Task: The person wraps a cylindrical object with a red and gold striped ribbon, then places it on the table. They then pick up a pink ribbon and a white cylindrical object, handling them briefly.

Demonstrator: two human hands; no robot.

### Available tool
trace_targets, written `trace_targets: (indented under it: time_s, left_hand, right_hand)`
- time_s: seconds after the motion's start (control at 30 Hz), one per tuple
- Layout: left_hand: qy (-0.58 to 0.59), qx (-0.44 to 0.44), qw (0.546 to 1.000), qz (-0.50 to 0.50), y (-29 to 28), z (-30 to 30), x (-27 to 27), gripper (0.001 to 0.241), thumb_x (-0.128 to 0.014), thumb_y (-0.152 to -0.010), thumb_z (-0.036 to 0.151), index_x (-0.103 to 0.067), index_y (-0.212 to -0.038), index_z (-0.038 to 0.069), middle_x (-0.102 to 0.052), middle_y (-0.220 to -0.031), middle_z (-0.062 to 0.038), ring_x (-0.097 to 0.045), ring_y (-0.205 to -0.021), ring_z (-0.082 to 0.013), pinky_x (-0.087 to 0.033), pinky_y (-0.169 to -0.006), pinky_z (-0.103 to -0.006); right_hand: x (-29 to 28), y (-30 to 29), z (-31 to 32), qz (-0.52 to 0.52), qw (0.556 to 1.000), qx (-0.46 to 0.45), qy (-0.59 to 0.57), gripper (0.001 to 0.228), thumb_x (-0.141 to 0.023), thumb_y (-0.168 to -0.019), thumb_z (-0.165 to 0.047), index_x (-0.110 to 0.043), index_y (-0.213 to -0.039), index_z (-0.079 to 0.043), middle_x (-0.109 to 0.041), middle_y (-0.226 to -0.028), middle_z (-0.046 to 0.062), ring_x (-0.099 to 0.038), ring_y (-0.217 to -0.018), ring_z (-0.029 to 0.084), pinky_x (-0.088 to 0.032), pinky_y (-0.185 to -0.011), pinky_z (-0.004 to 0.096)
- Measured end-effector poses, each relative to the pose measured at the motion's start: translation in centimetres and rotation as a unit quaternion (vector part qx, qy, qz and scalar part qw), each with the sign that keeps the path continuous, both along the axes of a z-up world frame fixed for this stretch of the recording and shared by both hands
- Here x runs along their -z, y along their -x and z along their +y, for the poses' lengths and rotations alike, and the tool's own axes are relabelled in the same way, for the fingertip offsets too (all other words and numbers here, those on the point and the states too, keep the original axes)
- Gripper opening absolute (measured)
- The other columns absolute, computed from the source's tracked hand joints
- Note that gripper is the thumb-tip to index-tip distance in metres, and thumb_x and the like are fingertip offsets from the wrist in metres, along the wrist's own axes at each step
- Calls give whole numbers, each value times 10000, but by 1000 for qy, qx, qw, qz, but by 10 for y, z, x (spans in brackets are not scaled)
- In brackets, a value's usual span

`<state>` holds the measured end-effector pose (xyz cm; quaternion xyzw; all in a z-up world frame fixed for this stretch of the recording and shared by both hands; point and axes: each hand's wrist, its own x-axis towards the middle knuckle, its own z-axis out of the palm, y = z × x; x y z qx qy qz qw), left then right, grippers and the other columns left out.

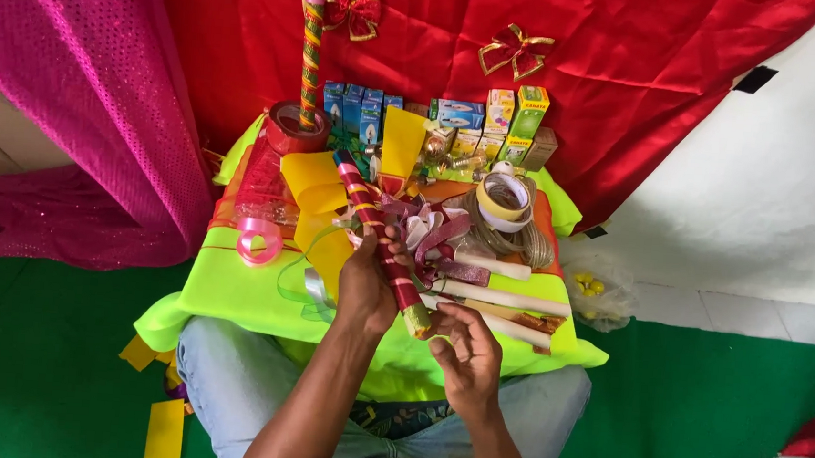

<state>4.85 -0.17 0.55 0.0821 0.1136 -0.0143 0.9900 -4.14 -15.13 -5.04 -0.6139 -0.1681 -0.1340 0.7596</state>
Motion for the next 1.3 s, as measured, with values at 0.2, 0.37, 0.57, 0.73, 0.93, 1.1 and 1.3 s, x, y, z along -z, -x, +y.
trace_targets:
  time_s: [0.2, 0.37, 0.57, 0.73, 0.93, 1.1, 1.3]
  left_hand:
    - [37, 21, 999, -6, 0, -8, 11, 293, -443, -1095, 173, -500, -1321, -5, -595, -907, -43, -499, -677, -99, -497, -597, -212]
    - [60, 29, 998, -13, 5, -9, 18, 230, -456, -1103, 199, -525, -1231, 20, -564, -884, -28, -478, -674, -94, -473, -590, -204]
    - [116, 53, 991, -46, 3, -6, 21, 253, -447, -1105, 195, -538, -1239, 0, -577, -886, -19, -487, -668, -74, -486, -600, -189]
    - [38, -3, 997, -65, 5, -5, -6, 138, -420, -1109, 144, -488, -1178, 46, -558, -906, -48, -461, -667, -98, -438, -563, -200]
    - [-30, -21, 997, -75, 14, -10, -11, 104, -422, -1105, 125, -499, -1095, 57, -553, -887, -46, -452, -662, -105, -413, -562, -211]
    - [17, 27, 998, -51, 17, -15, -1, 248, -455, -1103, 197, -536, -1250, 14, -537, -878, -20, -452, -651, -80, -427, -556, -189]
    - [5, -17, 1000, -9, 11, -9, 0, 157, -463, -1102, 161, -540, -1162, 38, -564, -877, -34, -465, -666, -99, -445, -577, -213]
  right_hand:
    - [-5, -3, -1, -89, 982, 88, 143, 421, -823, -863, -174, -670, -1190, 42, -727, -1069, 161, -696, -943, 222, -629, -849, 345]
    - [-16, -1, 4, -74, 992, 50, 94, 344, -801, -876, -131, -670, -1140, 46, -702, -1025, 153, -675, -941, 237, -606, -857, 351]
    - [-29, -1, 9, -111, 983, 61, 129, 327, -802, -880, -152, -679, -1133, 13, -706, -1054, 147, -686, -962, 250, -609, -837, 356]
    - [-6, -7, 1, -90, 991, 33, 96, 395, -773, -916, -161, -639, -1217, 56, -690, -1182, 188, -667, -1066, 267, -584, -945, 383]
    - [-1, -6, 1, -54, 996, 22, 67, 583, -777, -908, -379, -636, -1287, 41, -688, -1217, 153, -678, -1097, 266, -574, -952, 406]
    - [-15, -4, 4, -57, 993, 40, 96, 562, -788, -879, -388, -667, -1194, 61, -699, -1123, 156, -660, -1033, 244, -581, -920, 362]
    - [-2, -3, -4, -26, 999, -8, 34, 732, -734, -902, -607, -662, -1251, 32, -723, -1159, 146, -693, -1098, 268, -560, -960, 447]
